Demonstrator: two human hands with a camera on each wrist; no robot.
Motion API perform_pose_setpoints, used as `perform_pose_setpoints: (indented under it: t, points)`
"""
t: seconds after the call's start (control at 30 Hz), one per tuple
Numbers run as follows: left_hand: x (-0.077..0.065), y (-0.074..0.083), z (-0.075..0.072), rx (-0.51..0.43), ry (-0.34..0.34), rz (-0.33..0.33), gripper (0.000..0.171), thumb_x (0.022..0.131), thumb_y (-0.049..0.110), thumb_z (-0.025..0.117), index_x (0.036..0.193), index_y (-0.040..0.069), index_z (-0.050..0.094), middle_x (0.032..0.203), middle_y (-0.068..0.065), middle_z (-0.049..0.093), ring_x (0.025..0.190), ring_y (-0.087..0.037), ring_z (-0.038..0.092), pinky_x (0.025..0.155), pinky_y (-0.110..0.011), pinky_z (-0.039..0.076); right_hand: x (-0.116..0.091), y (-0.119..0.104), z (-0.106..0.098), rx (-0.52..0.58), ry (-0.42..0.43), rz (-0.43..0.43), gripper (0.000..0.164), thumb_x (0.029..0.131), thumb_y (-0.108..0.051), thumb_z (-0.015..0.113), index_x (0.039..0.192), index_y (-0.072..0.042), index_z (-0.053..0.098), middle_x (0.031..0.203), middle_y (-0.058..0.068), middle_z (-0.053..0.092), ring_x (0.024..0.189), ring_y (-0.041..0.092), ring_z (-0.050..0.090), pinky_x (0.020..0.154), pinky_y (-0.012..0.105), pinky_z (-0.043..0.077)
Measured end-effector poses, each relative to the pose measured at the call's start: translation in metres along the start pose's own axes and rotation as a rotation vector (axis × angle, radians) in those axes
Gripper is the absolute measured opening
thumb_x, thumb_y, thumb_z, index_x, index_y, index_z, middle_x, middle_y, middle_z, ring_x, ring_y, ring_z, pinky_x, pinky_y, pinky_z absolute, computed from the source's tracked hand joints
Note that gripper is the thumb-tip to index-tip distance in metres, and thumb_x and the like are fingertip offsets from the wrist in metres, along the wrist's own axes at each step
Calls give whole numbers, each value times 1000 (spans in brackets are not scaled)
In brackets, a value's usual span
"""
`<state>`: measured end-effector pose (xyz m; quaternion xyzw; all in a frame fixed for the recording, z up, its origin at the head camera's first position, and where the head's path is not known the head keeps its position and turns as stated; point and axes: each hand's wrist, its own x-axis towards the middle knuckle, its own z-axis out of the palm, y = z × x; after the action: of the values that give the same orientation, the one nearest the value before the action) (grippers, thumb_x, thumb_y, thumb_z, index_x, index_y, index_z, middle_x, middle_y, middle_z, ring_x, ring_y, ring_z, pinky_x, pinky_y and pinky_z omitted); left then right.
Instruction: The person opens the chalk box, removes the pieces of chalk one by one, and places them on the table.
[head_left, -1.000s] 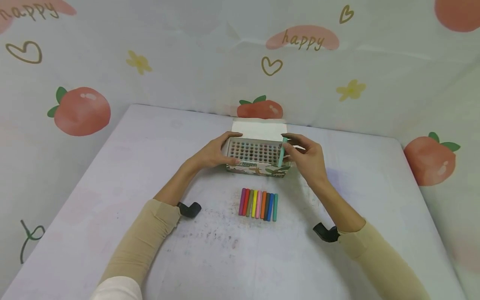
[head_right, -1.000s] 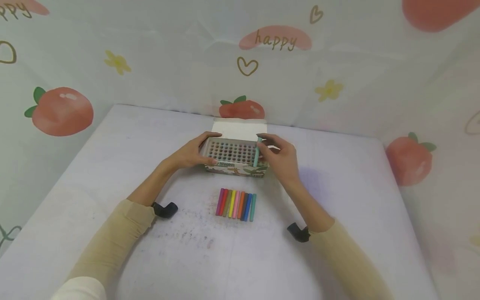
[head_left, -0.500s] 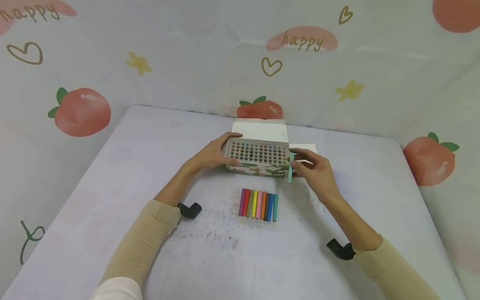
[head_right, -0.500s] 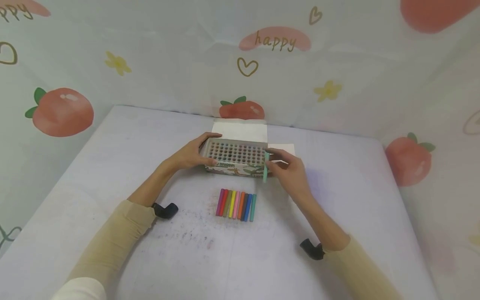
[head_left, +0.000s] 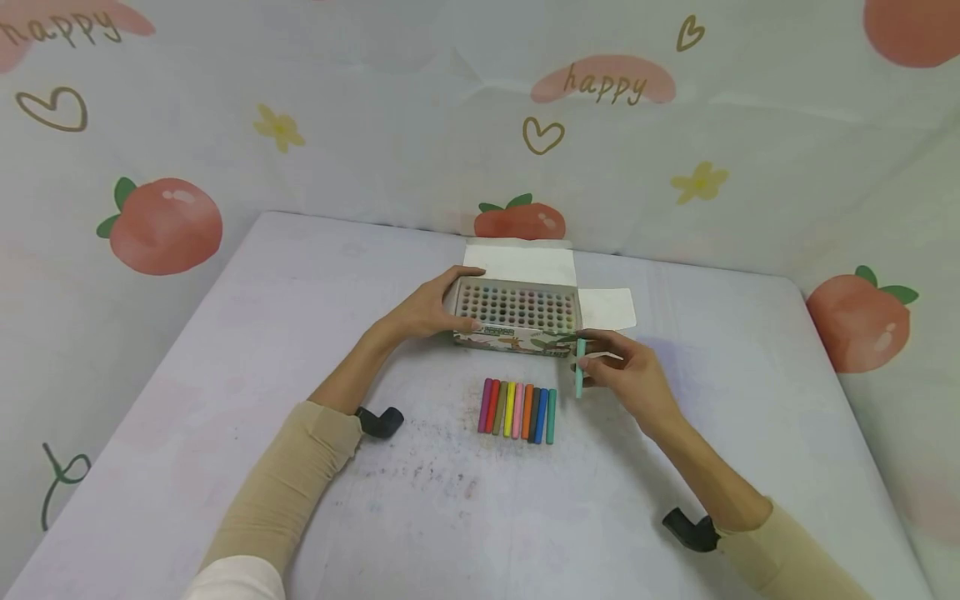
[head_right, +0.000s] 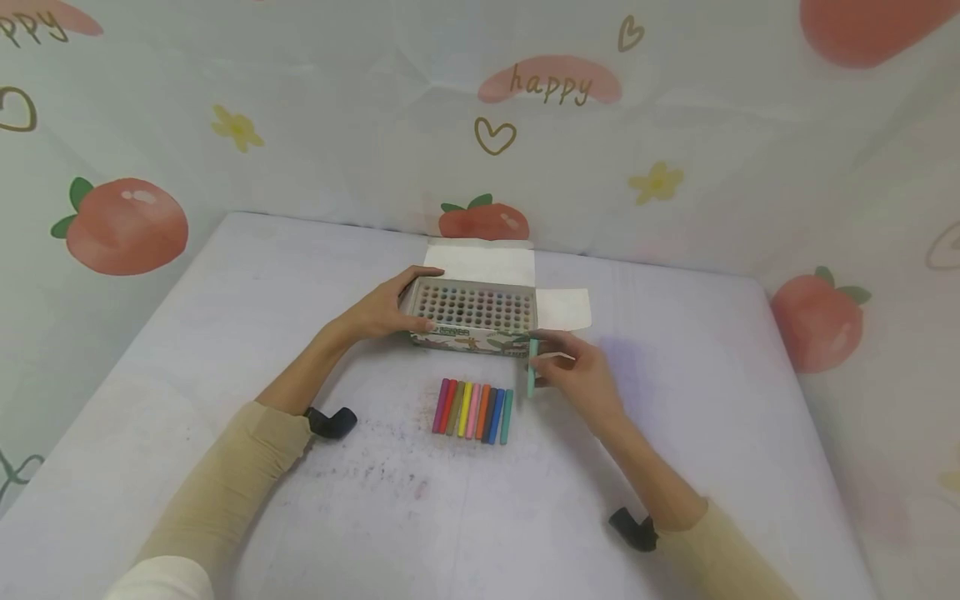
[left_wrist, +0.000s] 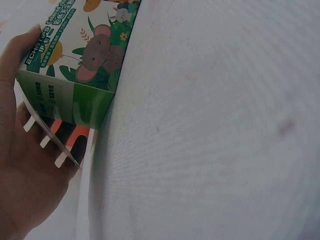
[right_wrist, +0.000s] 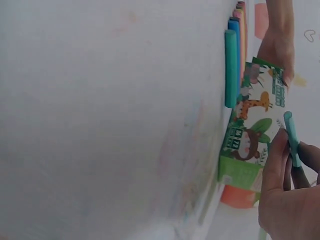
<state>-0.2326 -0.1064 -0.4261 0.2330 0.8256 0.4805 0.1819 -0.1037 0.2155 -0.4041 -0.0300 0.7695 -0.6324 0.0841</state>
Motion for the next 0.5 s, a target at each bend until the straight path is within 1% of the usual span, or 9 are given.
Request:
perform_pose_setpoints:
  t: [0.13, 0.23, 0.37, 0.5]
  points:
    - [0, 0, 1, 4, 2, -3, 84, 80, 29, 84, 150, 28, 37, 120, -9, 54, 98, -27, 53, 85, -42, 43, -3, 8, 2, 57, -17, 25, 45, 92, -2, 69, 134, 5, 56, 116, 28, 59, 85, 18, 72, 75, 40, 57]
    - [0, 0, 1, 2, 1, 0, 84, 80, 29, 84, 150, 28, 37, 120, -9, 54, 97, -27, 53, 85, -42, 43, -4, 14, 3, 75, -27, 44, 45, 90, 4, 68, 133, 7, 56, 112, 26, 61, 85, 15, 72, 74, 40, 57]
    - [0, -1, 1, -3, 0, 5, 84, 80, 29, 84, 150, 28, 38, 119, -9, 54, 96, -27, 54, 84, -42, 44, -6, 19, 5, 62, -37, 77, 45, 89, 8, 67, 132, 8, 56, 109, 23, 63, 84, 13, 71, 73, 39, 57]
    - [0, 0, 1, 0, 1, 8, 84, 80, 29, 84, 150, 28, 38, 119, -9, 54, 96, -27, 54, 83, -42, 44, -9, 21, 6, 39, -46, 111, 44, 89, 6, 68, 131, 9, 57, 106, 21, 64, 81, 14, 71, 75, 39, 57]
